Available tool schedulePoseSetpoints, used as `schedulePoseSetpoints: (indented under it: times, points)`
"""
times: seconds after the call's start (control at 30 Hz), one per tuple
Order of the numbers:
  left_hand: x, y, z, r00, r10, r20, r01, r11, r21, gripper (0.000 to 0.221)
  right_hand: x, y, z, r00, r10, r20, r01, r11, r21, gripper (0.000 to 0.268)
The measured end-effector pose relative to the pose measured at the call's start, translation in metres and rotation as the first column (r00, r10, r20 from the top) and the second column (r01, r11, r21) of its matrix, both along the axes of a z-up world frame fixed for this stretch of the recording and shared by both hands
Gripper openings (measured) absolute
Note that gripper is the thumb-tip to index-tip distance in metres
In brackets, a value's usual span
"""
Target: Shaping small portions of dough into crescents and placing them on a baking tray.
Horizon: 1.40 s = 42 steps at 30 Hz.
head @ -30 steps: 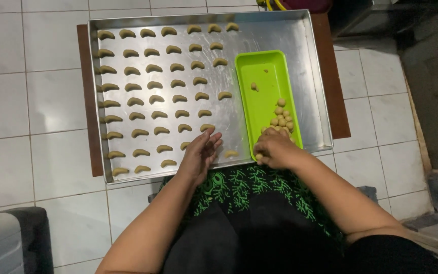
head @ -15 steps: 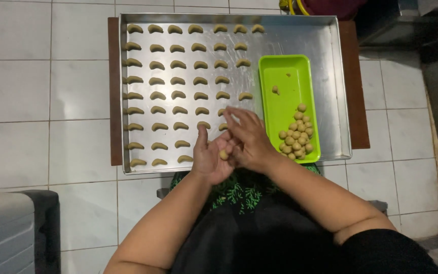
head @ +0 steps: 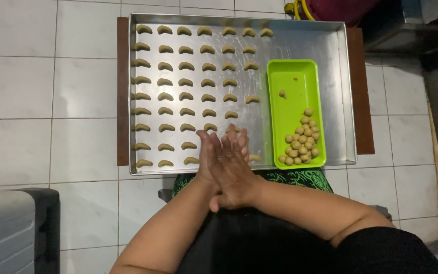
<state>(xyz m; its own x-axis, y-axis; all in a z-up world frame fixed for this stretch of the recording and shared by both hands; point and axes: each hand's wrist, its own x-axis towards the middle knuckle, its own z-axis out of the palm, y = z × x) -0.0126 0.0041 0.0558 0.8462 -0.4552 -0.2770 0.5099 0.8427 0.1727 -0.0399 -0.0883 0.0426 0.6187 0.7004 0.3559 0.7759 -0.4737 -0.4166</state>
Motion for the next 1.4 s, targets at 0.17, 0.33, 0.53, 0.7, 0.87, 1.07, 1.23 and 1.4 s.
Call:
schedulePoseSetpoints:
  times: [0.17, 0.33, 0.53, 0.7, 0.87, 1.07, 1.23, 1.4]
  points:
    - [-0.003, -0.008, 0.035, 0.975, 0.086, 0.202, -0.11, 0.988, 0.111, 0.099, 0.043, -0.017, -0.01, 0.941, -0.269, -0.206, 0.247, 0.961, -0.127, 0.138]
    - [-0.003, -0.005, 0.052, 0.976, 0.08, 0.202, -0.103, 0.989, 0.11, 0.095, 0.007, -0.013, 0.009, 0.999, -0.044, 0.022, 0.042, 0.993, 0.108, 0.143]
    - [-0.021, -0.019, 0.038, 0.982, -0.108, -0.157, 0.122, 0.989, 0.084, 0.12, 0.023, -0.022, 0.015, 0.895, -0.381, -0.234, 0.364, 0.924, -0.113, 0.134]
    - [-0.02, -0.021, 0.045, 0.981, 0.18, -0.067, -0.189, 0.97, -0.152, 0.086, 0.01, -0.029, 0.011, 0.94, -0.27, -0.206, 0.196, 0.926, -0.322, 0.13]
    - [-0.018, -0.056, 0.01, 0.883, 0.33, 0.335, -0.366, 0.929, 0.049, 0.115, 0.028, -0.042, 0.0, 0.912, -0.385, -0.14, 0.369, 0.92, -0.133, 0.119]
    - [-0.014, -0.022, 0.039, 0.977, 0.138, 0.16, -0.146, 0.988, 0.041, 0.124, 0.018, -0.039, -0.002, 0.966, -0.254, -0.04, 0.249, 0.962, -0.109, 0.129]
    - [-0.023, -0.038, 0.016, 0.976, -0.15, -0.156, 0.161, 0.985, 0.057, 0.125, 0.034, -0.029, 0.035, 0.848, -0.461, -0.263, 0.423, 0.886, -0.19, 0.134]
    - [-0.016, -0.006, -0.011, 0.986, -0.11, -0.126, 0.094, 0.987, -0.127, 0.131, 0.019, -0.02, 0.065, 0.846, -0.362, -0.391, 0.219, 0.905, -0.364, 0.105]
